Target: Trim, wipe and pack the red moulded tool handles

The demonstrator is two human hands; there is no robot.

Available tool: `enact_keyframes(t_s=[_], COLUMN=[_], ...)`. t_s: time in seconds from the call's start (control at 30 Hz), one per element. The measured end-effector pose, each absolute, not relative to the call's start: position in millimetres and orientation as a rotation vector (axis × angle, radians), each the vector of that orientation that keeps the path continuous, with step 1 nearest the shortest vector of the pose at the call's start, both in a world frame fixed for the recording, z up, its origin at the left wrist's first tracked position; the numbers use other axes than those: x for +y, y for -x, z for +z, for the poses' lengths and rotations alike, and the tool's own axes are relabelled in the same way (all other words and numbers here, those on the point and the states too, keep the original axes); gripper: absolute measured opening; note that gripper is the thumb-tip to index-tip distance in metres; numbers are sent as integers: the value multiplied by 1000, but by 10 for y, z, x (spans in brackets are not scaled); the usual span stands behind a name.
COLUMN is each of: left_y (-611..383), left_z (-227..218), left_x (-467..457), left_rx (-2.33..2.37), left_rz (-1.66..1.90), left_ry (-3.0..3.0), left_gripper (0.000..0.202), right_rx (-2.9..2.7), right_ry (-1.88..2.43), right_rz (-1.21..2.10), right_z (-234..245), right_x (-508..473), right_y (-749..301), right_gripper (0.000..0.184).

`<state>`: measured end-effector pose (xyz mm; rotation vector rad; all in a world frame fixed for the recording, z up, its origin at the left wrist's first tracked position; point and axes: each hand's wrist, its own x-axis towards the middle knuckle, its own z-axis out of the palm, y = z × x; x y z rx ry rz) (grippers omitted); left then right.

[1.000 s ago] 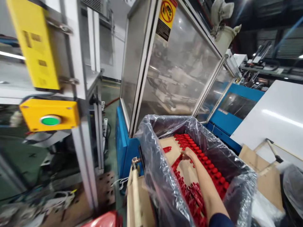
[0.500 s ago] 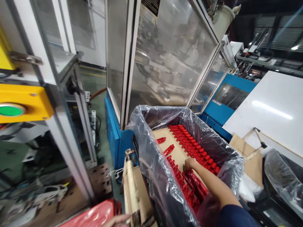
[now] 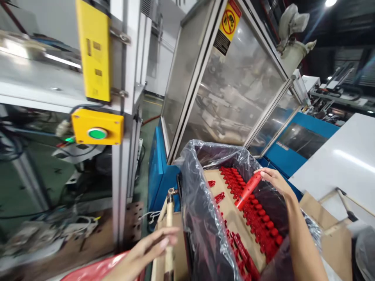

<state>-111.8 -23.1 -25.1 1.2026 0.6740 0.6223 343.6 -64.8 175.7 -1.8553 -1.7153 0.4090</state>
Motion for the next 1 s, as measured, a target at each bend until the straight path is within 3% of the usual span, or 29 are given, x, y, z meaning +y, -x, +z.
enact_keyframes(t_s=[0.27, 0.43, 0.57, 0.73, 0.83, 0.9, 1.0], left_y=[439, 313, 443, 770, 1104, 1381, 1854], left_z=[673, 758, 766, 805, 816, 817, 828], left_x=[-343, -467, -532, -465, -356, -277, -147], left_rx=[363, 228, 79, 56, 108, 185, 336], left_rz=[750, 660, 634, 816, 1054, 1241, 1464], left_ry=[-1163, -942, -815, -671, -657, -686, -743], left_gripper=[75, 81, 65, 54, 58, 66, 71], right_rx=[-1838, -1911, -1856, -1799, -1825, -2060, -2387], right_ry=[1248, 1085, 995, 1290, 1477, 1428, 1215], right_rz=[701, 868, 982, 671, 432, 475, 562], right_z=[1991, 2024, 2025, 1983, 1832, 1664, 1392], right_x=[-595, -457, -303, -241, -306, -312, -188], right_y=[-2425, -1918, -1630, -1237, -880, -582, -35], right_gripper=[40, 36, 30, 45, 49, 50, 70])
